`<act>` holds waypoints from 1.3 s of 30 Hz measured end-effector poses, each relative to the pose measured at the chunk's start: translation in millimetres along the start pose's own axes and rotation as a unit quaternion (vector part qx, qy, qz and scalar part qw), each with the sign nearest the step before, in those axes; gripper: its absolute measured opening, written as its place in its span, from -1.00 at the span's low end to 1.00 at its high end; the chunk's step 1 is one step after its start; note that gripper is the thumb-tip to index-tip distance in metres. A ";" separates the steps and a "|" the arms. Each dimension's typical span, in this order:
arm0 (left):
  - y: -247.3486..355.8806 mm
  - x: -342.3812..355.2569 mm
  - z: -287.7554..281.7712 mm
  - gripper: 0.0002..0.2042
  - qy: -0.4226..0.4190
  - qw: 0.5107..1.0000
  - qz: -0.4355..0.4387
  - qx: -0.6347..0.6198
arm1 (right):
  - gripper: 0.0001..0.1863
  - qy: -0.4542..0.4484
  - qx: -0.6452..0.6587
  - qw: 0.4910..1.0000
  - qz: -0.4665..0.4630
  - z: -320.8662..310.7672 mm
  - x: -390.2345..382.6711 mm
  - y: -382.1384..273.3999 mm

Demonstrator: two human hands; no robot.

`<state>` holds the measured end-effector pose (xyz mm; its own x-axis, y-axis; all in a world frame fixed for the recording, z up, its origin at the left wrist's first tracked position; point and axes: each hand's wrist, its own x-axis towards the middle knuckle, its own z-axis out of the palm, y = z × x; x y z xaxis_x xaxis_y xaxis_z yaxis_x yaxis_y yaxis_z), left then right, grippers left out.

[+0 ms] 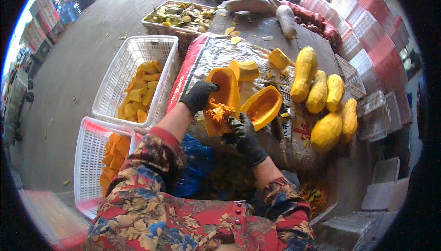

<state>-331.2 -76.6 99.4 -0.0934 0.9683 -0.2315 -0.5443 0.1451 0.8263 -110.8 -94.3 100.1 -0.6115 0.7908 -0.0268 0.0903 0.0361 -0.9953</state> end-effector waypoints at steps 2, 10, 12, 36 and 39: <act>1.5 -17.1 33.0 -0.59 -0.051 0.998 0.000 -0.023 | -0.56 0.015 -0.101 0.992 -0.069 -20.6 -15.6 -13.8; -63.8 -27.2 200.5 -0.76 -0.069 0.993 -0.028 0.096 | -0.36 0.270 -0.417 0.865 -0.076 -134.1 -160.7 -119.2; -89.6 -28.7 248.5 -0.78 -0.092 0.978 0.006 0.187 | -0.38 0.233 -0.454 0.856 -0.082 -156.1 -206.1 -135.8; -371.6 -101.6 420.5 -0.65 -0.229 0.809 0.085 0.534 | -0.67 0.181 -0.491 0.801 0.290 -291.9 -375.8 6.1; -387.0 -91.8 413.9 -0.66 -0.151 0.904 -0.082 0.392 | -0.78 0.326 -0.062 0.917 0.220 -315.1 -387.2 9.1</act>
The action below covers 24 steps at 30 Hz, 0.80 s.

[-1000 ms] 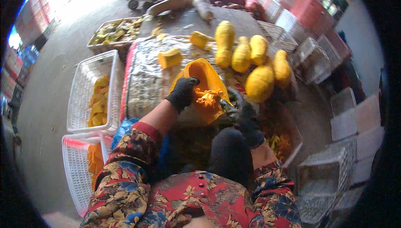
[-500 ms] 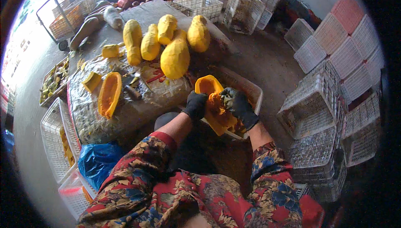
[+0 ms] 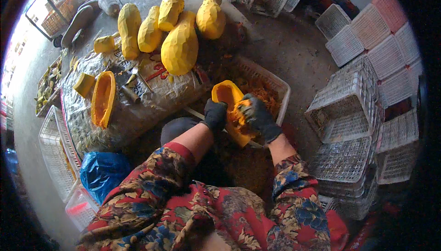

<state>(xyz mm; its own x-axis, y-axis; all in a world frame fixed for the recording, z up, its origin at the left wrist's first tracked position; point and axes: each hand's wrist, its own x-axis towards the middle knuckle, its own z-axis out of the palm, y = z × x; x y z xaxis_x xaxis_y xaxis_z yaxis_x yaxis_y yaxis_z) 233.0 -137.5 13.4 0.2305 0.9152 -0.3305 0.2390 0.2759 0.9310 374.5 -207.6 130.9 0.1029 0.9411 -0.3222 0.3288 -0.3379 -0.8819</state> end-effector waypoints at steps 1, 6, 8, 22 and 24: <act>-3.3 2.4 2.3 -0.67 0.009 0.986 -0.053 -0.156 | -0.82 -0.013 0.051 0.995 -0.086 -8.9 -0.4 -0.1; -11.2 3.9 8.9 -0.68 -0.023 0.973 -0.014 -0.227 | -0.84 0.060 0.218 0.964 -0.138 -35.5 -13.6 -15.7; -9.1 1.3 8.6 -0.68 0.004 0.976 0.023 -0.214 | -0.83 0.059 0.347 0.923 -0.155 -43.5 -14.9 -21.3; 26.5 -10.2 -1.8 -0.65 0.078 0.961 -0.044 -0.263 | -0.64 0.161 0.189 0.937 -0.244 -31.3 -3.4 -9.7; 24.2 -9.0 -2.9 -0.66 0.093 0.975 -0.033 -0.201 | -0.56 0.207 -0.177 0.946 -0.176 -44.0 -2.9 -12.8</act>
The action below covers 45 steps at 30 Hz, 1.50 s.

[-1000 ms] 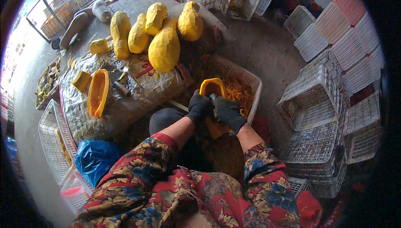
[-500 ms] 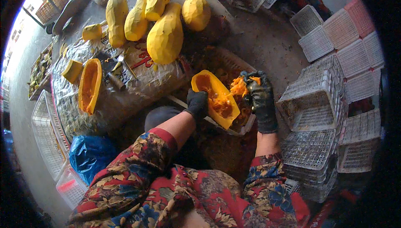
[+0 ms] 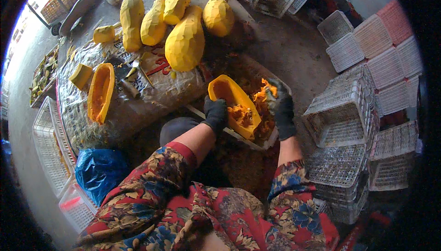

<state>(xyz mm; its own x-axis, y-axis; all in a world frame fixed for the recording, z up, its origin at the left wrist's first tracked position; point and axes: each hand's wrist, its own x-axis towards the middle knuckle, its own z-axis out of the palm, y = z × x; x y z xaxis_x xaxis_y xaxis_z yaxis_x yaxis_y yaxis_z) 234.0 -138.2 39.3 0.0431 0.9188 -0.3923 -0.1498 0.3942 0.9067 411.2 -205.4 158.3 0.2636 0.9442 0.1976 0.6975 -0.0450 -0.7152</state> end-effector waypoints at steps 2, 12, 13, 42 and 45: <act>-1.4 1.0 -0.9 -0.66 0.005 1.000 -0.007 0.002 | -0.49 -0.031 -0.177 0.983 -0.039 -1.2 0.4 0.5; 1.6 2.0 0.0 -0.69 -0.026 0.999 0.000 -0.024 | -0.65 -0.220 -0.305 0.919 -0.117 70.9 -40.8 -15.4; 2.6 1.8 -1.4 -0.69 -0.020 0.999 -0.018 -0.043 | -0.68 -0.247 -0.319 0.911 -0.086 72.7 -41.7 -13.2; -37.1 -25.7 36.7 -0.70 -0.340 0.913 0.167 0.149 | -0.22 -0.270 -0.549 0.760 -0.220 -19.4 -131.3 -2.7; -18.8 -37.6 36.6 -0.75 -0.368 0.895 0.184 0.174 | -0.30 -0.200 -0.554 0.764 -0.263 -14.3 -138.6 5.0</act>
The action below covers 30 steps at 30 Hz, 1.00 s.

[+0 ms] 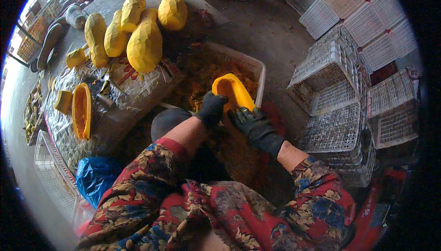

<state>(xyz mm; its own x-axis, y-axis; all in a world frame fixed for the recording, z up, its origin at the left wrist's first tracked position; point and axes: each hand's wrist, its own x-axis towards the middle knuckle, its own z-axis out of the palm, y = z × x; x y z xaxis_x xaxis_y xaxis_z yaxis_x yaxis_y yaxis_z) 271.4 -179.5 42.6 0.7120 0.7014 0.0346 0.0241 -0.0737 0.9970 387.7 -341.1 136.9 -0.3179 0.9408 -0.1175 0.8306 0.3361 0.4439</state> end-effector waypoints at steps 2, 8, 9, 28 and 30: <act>14.2 -5.7 -0.2 -0.76 0.008 0.998 -0.022 -0.064 | -0.40 -0.067 0.060 0.996 0.003 -0.9 -0.9 -6.1; 51.4 -13.1 8.0 -0.69 -0.003 0.966 -0.167 -0.197 | -0.75 -0.027 0.086 0.995 0.044 -18.3 -7.7 -19.1; 56.1 -12.7 8.5 -0.69 -0.003 0.964 -0.196 -0.178 | -0.78 -0.027 0.093 0.994 0.046 -20.2 -9.0 -20.8; 35.7 -35.1 44.4 -0.73 0.044 0.978 -0.030 -0.203 | -0.75 0.203 0.808 0.404 0.377 53.9 -116.0 -5.3; 60.4 -37.8 48.7 -0.67 0.029 0.955 -0.120 -0.269 | -0.77 0.238 0.879 0.267 0.314 35.0 -125.5 -0.4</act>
<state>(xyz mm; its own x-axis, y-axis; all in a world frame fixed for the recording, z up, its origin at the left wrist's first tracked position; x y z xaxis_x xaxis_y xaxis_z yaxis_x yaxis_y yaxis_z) 280.2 -244.9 98.2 0.6913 0.6911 -0.2110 -0.1936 0.4585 0.8673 443.3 -457.8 120.3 0.4622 0.8644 -0.1980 -0.4142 0.0130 -0.9101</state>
